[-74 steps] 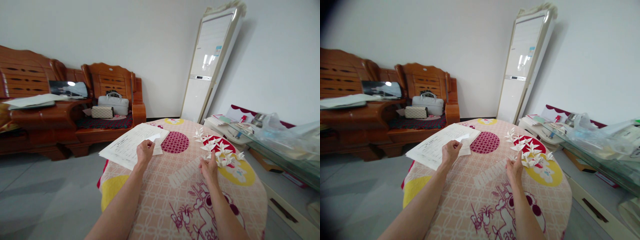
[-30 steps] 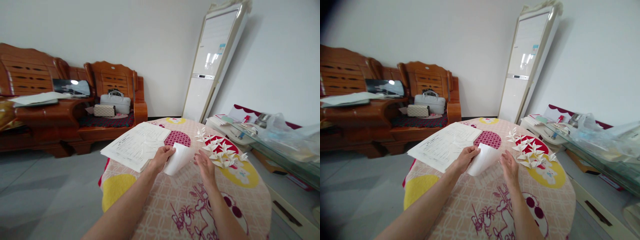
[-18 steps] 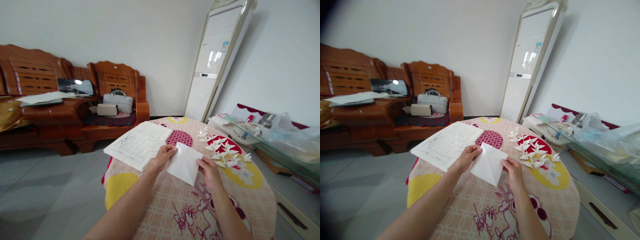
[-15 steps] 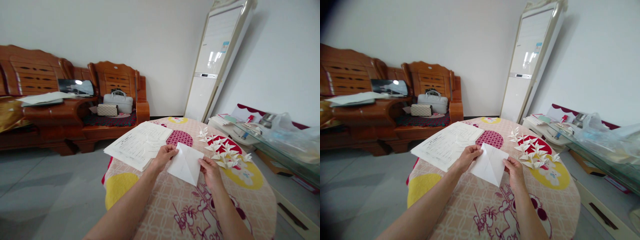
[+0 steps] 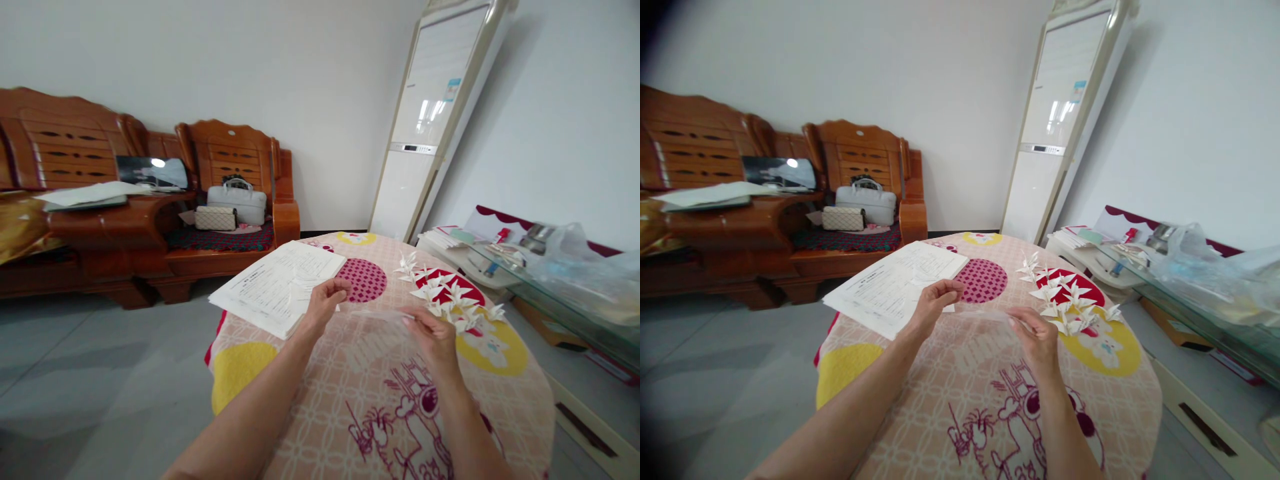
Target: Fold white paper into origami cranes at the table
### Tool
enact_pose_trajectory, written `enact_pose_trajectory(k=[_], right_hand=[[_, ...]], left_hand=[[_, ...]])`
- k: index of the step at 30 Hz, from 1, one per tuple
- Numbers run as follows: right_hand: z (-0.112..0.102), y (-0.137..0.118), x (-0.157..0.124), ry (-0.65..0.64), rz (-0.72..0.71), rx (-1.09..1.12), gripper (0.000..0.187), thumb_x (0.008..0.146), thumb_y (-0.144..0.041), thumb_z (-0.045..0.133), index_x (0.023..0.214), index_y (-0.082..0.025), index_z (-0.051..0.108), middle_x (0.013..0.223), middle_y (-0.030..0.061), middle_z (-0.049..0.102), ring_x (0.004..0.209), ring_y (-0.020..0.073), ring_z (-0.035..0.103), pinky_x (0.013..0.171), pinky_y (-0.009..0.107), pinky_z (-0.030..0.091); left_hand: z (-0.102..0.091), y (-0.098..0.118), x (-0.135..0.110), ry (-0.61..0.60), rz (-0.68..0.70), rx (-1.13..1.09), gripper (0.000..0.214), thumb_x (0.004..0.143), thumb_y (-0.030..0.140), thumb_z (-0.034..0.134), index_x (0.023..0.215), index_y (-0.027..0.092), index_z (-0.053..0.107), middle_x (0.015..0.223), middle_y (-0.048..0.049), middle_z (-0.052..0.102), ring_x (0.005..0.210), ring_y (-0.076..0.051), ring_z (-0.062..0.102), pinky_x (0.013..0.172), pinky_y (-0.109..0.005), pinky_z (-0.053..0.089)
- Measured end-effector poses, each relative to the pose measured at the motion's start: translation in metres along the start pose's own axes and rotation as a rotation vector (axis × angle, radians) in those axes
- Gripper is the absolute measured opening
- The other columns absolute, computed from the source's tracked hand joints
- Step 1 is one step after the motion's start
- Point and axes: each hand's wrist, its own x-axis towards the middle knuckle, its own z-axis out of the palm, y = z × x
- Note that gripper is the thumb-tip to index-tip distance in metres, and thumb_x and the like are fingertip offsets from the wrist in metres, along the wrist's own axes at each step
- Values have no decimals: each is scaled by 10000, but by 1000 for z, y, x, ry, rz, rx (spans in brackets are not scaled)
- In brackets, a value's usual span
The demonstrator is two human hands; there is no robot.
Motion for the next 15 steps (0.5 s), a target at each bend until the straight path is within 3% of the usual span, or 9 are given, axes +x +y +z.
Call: enact_pose_trajectory(k=[2, 4, 7, 9, 11, 12, 15], right_hand=[[-2, -1, -3, -162, -91, -120, 151, 760, -229, 652, 843, -237, 778, 911, 48, 744, 906, 233, 661, 854, 363, 490], [-1, 3, -5, -335, -78, -218, 172, 749, -188, 633, 817, -237, 784, 877, 57, 746, 850, 231, 671, 807, 358, 501], [-2, 10, -6, -485, -17, -300, 194, 755, -169, 613, 815, -228, 788, 828, 55, 750, 789, 237, 675, 739, 344, 498], [-5, 11, -5, -522, 12, -290, 196, 777, -195, 600, 824, -226, 787, 841, 46, 751, 785, 241, 673, 716, 331, 488], [-10, 11, -3, -548, 22, -286, 191, 788, -219, 592, 786, -217, 783, 801, 34, 746, 753, 237, 666, 699, 323, 480], [-11, 11, -2, -556, 25, -290, 191, 786, -225, 590, 765, -213, 780, 782, 30, 742, 738, 235, 663, 695, 322, 479], [-13, 14, -1, -535, 43, -322, 187, 742, -207, 607, 810, -206, 781, 833, 44, 747, 773, 244, 668, 729, 343, 490]], left_hand=[[-3, 1, 2, 21, 65, 65, 242, 711, 273, 617, 895, 133, 685, 872, -69, 694, 794, -162, 612, 756, -274, 479], [-4, 3, 2, -31, 112, 178, 250, 765, 328, 600, 889, 132, 693, 857, -73, 695, 795, -176, 618, 748, -282, 479], [0, 3, -8, -318, 152, 410, 321, 793, 422, 615, 957, 163, 713, 978, -93, 707, 893, -221, 640, 802, -313, 482], [6, -2, -18, -530, 228, 564, 462, 693, 439, 731, 1096, 217, 685, 1160, -94, 670, 1072, -267, 603, 937, -356, 445], [11, -10, -28, -620, 304, 704, 696, 564, 449, 826, 1194, 223, 635, 1254, -112, 620, 1168, -308, 548, 1010, -394, 407], [13, -15, -31, -654, 329, 762, 721, 574, 431, 827, 1228, 215, 613, 1284, -122, 598, 1200, -316, 525, 1028, -403, 394], [17, -28, -35, -681, 379, 895, 436, 735, 260, 712, 1161, 199, 648, 1219, -123, 629, 1148, -285, 564, 992, -371, 429]])
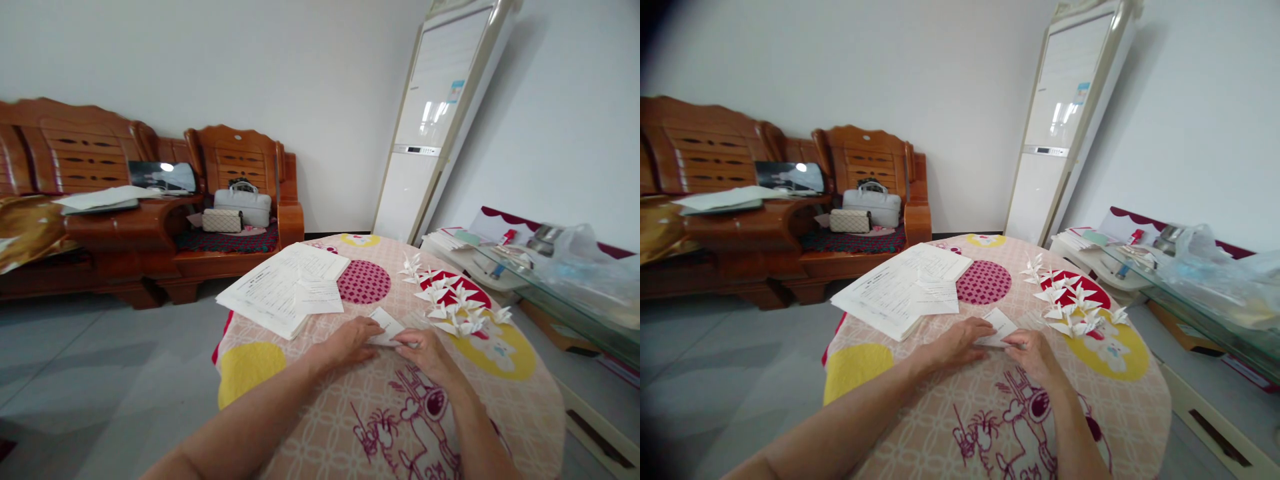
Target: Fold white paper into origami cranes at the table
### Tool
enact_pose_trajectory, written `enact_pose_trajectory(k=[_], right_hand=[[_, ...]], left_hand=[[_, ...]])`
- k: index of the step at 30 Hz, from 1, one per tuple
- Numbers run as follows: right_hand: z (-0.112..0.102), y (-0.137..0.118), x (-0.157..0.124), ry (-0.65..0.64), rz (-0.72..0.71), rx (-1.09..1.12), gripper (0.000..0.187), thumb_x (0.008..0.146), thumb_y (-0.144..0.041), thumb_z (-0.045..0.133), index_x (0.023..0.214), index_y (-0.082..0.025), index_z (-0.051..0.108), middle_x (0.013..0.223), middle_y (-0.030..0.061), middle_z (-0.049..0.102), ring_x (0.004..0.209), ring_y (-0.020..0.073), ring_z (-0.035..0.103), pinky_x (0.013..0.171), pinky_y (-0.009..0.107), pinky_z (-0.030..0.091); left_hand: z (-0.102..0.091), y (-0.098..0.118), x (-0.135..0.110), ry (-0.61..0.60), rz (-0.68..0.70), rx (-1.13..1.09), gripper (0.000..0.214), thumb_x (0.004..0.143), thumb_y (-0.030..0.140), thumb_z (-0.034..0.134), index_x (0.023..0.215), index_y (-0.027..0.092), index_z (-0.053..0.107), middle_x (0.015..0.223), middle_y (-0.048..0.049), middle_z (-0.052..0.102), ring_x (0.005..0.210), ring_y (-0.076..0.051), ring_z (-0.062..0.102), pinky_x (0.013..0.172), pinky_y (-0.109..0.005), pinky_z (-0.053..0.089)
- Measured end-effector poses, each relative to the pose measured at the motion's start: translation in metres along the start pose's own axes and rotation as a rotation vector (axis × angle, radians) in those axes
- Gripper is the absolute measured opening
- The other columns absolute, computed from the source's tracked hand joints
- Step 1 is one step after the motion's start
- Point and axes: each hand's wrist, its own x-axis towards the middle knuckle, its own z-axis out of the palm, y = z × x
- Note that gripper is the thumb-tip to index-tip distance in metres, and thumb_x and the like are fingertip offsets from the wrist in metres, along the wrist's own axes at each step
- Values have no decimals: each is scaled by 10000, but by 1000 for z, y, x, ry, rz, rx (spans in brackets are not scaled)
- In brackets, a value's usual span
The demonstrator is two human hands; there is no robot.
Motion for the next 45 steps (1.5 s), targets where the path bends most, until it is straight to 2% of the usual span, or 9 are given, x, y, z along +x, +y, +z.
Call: enact_pose_trajectory(k=[2, 6, 11, 17, 22, 27, 30, 34, 45], right_hand=[[1, 3, 1, 40, 22, -64, 237, 686, -178, 628, 866, -195, 780, 902, 78, 747, 842, 263, 668, 778, 368, 491], [-1, 0, 2, 22, 26, -241, 184, 662, -158, 610, 758, -166, 768, 919, 121, 735, 888, 270, 646, 822, 366, 457], [-7, -19, -8, -171, 60, -207, 215, 705, -149, 513, 494, -163, 552, 576, -5, 557, 565, 139, 506, 534, 251, 311], [-3, -11, -11, -291, 174, 20, 255, 705, -216, 566, 498, -175, 423, 504, -62, 338, 508, 88, 332, 493, 234, 198], [5, 0, -4, -160, 210, 46, 264, 752, -315, 571, 553, -168, 478, 522, -64, 354, 516, 85, 323, 488, 226, 199], [17, 2, 3, 39, 242, 15, 247, 756, -339, 573, 592, -155, 572, 540, -36, 475, 525, 108, 415, 497, 230, 261], [21, 5, 4, 94, 276, 75, 271, 736, -301, 583, 899, -116, 694, 637, 1, 601, 575, 141, 515, 537, 238, 348], [21, 9, 3, 144, 307, 21, 538, 690, -254, 599, 1197, -83, 645, 608, -1, 604, 556, 156, 526, 543, 255, 373], [23, 0, 3, 141, 348, -157, 348, 718, -271, 583, 982, -138, 767, 778, 77, 745, 700, 208, 654, 660, 284, 456]], left_hand=[[5, -4, 2, -23, 9, 62, 219, 811, 161, 593, 998, 198, 701, 1100, -101, 674, 1067, -245, 606, 946, -331, 456], [6, -9, 4, -57, 2, 172, 196, 854, 127, 508, 857, 186, 695, 1044, -70, 687, 1033, -203, 612, 917, -293, 466], [0, -2, -8, -114, 15, 252, 220, 894, 183, 467, 887, 168, 687, 1107, -92, 675, 1035, -209, 611, 922, -312, 462], [-15, 14, -23, -195, 14, 200, 163, 840, 195, 518, 797, 159, 671, 896, -73, 698, 873, -183, 622, 778, -252, 454], [-24, 13, -12, -187, -253, 93, 221, 797, 282, 571, 636, 135, 604, 616, 12, 575, 592, -112, 492, 555, -226, 316], [-20, 4, -7, -35, -414, -34, 217, 793, 287, 564, 645, 133, 602, 583, 31, 516, 565, -95, 441, 530, -231, 262], [-13, 2, -8, 34, -502, -66, 132, 762, 235, 580, 792, 135, 661, 625, 19, 579, 581, -107, 490, 542, -228, 290], [-5, 2, -10, 110, -540, -61, 350, 743, 219, 606, 1086, 155, 634, 705, 2, 646, 642, -136, 561, 580, -233, 336], [0, 2, -12, 119, -550, 32, 373, 744, 226, 610, 1115, 186, 619, 714, 4, 661, 668, -150, 584, 608, -247, 352]])
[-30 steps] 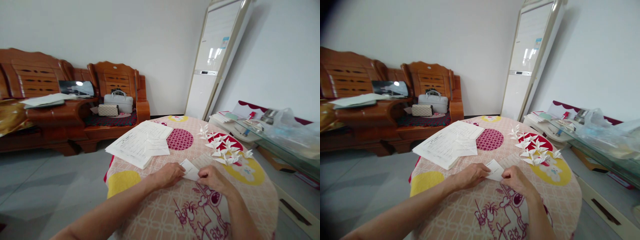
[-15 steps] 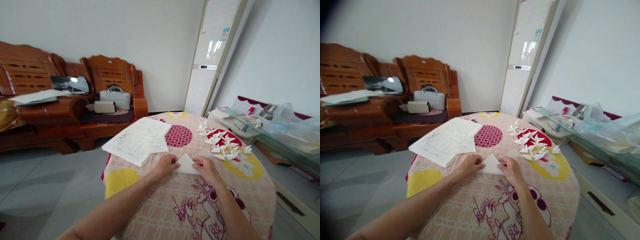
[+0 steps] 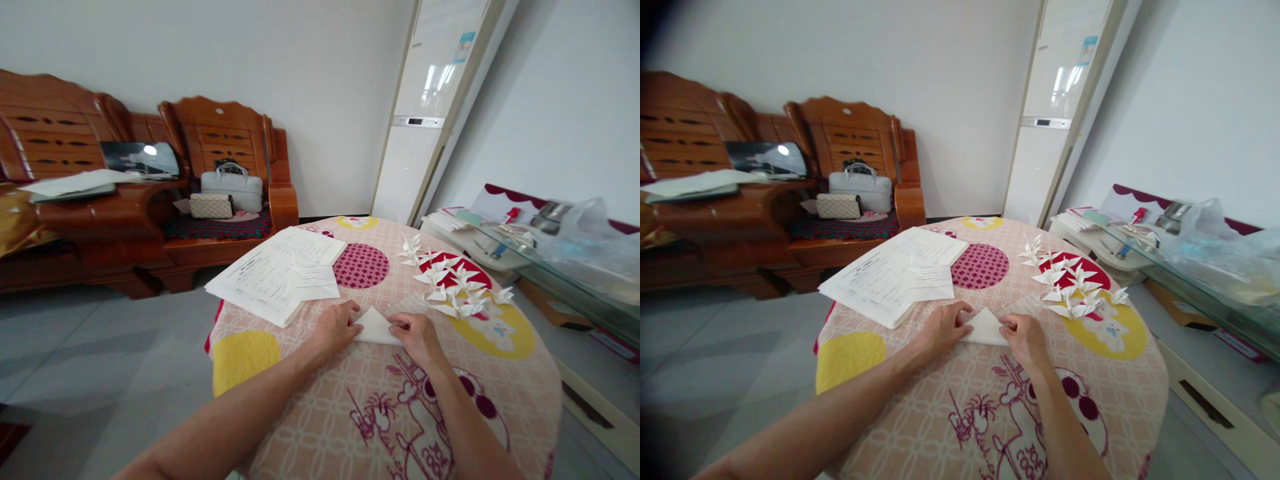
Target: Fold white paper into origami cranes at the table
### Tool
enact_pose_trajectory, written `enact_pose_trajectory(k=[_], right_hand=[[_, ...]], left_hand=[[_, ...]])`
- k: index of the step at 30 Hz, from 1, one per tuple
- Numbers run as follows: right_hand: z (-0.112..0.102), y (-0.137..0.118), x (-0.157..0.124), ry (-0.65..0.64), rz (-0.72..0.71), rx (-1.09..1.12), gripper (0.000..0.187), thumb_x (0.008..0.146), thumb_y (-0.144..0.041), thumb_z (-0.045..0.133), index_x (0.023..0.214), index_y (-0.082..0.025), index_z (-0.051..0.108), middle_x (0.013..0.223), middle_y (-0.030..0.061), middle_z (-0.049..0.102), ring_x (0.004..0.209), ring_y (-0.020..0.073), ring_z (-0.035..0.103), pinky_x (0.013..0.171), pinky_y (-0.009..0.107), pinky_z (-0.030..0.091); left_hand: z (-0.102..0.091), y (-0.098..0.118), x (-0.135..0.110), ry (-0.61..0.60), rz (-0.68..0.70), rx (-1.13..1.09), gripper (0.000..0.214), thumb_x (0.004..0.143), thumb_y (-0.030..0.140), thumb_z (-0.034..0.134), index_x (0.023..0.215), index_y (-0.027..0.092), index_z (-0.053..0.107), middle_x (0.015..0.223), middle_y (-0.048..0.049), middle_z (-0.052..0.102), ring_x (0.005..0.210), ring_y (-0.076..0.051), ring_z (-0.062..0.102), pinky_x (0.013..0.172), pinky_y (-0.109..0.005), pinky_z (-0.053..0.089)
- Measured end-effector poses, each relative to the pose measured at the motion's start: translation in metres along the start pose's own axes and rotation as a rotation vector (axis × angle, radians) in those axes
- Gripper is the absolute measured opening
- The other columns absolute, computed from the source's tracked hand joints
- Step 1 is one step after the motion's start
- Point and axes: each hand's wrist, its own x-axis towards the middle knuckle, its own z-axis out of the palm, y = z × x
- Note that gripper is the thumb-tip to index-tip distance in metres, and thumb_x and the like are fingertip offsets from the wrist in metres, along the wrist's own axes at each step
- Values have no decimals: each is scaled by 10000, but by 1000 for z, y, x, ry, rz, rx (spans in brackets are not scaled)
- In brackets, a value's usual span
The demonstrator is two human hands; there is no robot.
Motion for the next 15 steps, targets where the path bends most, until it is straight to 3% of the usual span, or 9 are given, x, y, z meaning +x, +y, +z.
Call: enact_pose_trajectory(k=[8, 15], right_hand=[[3, 3, 1, 41, 5, -2, 242, 717, -259, 592, 865, -177, 765, 691, 39, 721, 638, 190, 637, 593, 273, 427], [3, 2, 0, 72, 10, 11, 226, 719, -245, 600, 870, -181, 755, 726, 52, 737, 690, 207, 661, 642, 287, 458]], left_hand=[[-5, 5, 0, -10, -16, 32, 375, 738, 228, 608, 1110, 189, 618, 767, -4, 669, 721, -157, 601, 639, -248, 388], [-6, 6, 2, -15, -25, 53, 363, 749, 245, 616, 1109, 194, 616, 768, -3, 677, 728, -162, 612, 655, -258, 394]])
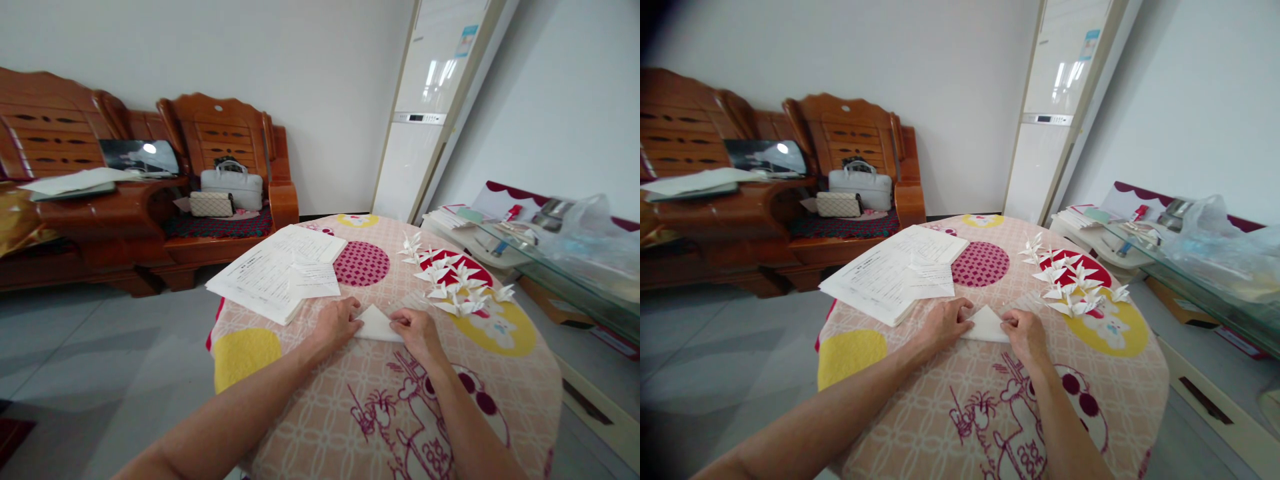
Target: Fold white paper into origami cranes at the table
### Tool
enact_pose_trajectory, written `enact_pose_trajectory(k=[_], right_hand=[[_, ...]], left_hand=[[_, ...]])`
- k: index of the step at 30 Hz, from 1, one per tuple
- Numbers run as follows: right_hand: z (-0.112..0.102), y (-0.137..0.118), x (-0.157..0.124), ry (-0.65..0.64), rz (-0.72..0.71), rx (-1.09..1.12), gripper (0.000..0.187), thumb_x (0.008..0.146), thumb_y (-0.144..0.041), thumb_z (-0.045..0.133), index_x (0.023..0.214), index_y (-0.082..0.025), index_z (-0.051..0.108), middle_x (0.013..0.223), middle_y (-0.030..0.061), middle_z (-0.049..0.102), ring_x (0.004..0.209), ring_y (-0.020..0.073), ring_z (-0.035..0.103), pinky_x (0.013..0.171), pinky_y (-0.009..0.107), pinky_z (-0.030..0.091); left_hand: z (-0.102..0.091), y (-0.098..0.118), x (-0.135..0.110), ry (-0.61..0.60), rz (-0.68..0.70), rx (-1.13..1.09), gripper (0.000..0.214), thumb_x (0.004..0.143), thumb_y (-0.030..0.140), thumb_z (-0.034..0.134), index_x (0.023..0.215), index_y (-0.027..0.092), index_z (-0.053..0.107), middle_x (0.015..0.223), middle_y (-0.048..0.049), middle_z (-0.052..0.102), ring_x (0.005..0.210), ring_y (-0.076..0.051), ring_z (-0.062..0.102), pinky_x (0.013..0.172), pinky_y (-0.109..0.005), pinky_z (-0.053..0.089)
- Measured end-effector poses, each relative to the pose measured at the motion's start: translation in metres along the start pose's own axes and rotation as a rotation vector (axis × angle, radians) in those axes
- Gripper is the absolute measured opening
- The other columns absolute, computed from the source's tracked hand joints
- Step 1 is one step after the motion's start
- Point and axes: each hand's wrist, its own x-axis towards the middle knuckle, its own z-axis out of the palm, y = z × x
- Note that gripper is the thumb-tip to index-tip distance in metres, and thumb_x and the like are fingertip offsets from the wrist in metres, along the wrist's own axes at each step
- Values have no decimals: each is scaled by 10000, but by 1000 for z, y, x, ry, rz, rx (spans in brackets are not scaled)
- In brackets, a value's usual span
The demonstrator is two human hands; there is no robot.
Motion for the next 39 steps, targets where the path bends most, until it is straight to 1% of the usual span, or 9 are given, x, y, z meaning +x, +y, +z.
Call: enact_pose_trajectory(k=[11, 17, 19, 22, 25, 28, 33, 37, 39], right_hand=[[1, 0, 2, -7, 17, 6, 214, 718, -247, 599, 848, -172, 752, 716, 53, 733, 679, 203, 658, 641, 285, 451], [2, 1, 3, -8, 14, -4, 203, 713, -241, 606, 846, -185, 748, 727, 49, 736, 675, 200, 656, 630, 283, 448], [2, 1, 3, -8, 9, -8, 209, 712, -240, 604, 851, -180, 747, 729, 52, 736, 673, 200, 655, 629, 284, 448], [2, 0, 3, -13, 10, -7, 199, 713, -236, 600, 837, -187, 747, 727, 48, 736, 674, 198, 658, 628, 281, 449], [1, -1, 3, -13, 24, -19, 193, 709, -229, 601, 831, -189, 746, 730, 49, 737, 681, 200, 663, 624, 280, 445], [1, -3, 3, -16, 24, -31, 196, 709, -233, 602, 833, -180, 744, 744, 58, 739, 699, 205, 666, 636, 282, 445], [-2, 2, 4, -28, 23, -12, 202, 706, -248, 611, 838, -162, 736, 749, 64, 737, 699, 206, 664, 628, 280, 447], [-10, 10, 4, -42, 48, 25, 236, 665, -230, 645, 865, -145, 736, 749, 64, 737, 689, 206, 665, 623, 277, 462], [-16, 11, 2, -77, 57, 63, 248, 646, -204, 649, 867, -131, 733, 734, 62, 733, 677, 204, 664, 615, 272, 468]], left_hand=[[0, 1, 2, -4, -13, 18, 339, 756, 245, 616, 1091, 195, 627, 780, -14, 676, 736, -167, 609, 664, -265, 400], [0, 3, -1, 2, -6, 66, 367, 772, 255, 604, 1133, 192, 608, 818, -23, 670, 765, -175, 608, 703, -276, 432], [2, 3, -1, 27, 49, 71, 386, 766, 233, 610, 1148, 182, 602, 918, -48, 669, 840, -185, 610, 765, -288, 453], [7, 0, 1, 60, 230, 15, 410, 740, 125, 600, 1147, 170, 610, 1107, -84, 630, 1033, -208, 572, 916, -318, 445], [13, -2, 6, -4, 411, -71, 450, 725, 4, 512, 1121, 175, 641, 1155, -74, 632, 1107, -198, 548, 986, -330, 425], [17, -4, 8, -81, 516, -84, 427, 755, -14, 453, 1068, 160, 684, 1128, -75, 669, 1083, -193, 577, 966, -325, 444], [15, -3, 7, -114, 488, -39, 332, 855, 103, 482, 1096, 186, 694, 1146, -70, 673, 1077, -190, 587, 978, -314, 437], [11, 2, 4, -161, 469, 27, 321, 857, 177, 534, 1134, 234, 684, 1200, -63, 641, 1115, -202, 564, 995, -324, 423], [10, 3, 3, -161, 465, 56, 330, 851, 203, 549, 1153, 241, 677, 1221, -66, 625, 1134, -211, 551, 1003, -334, 417]])
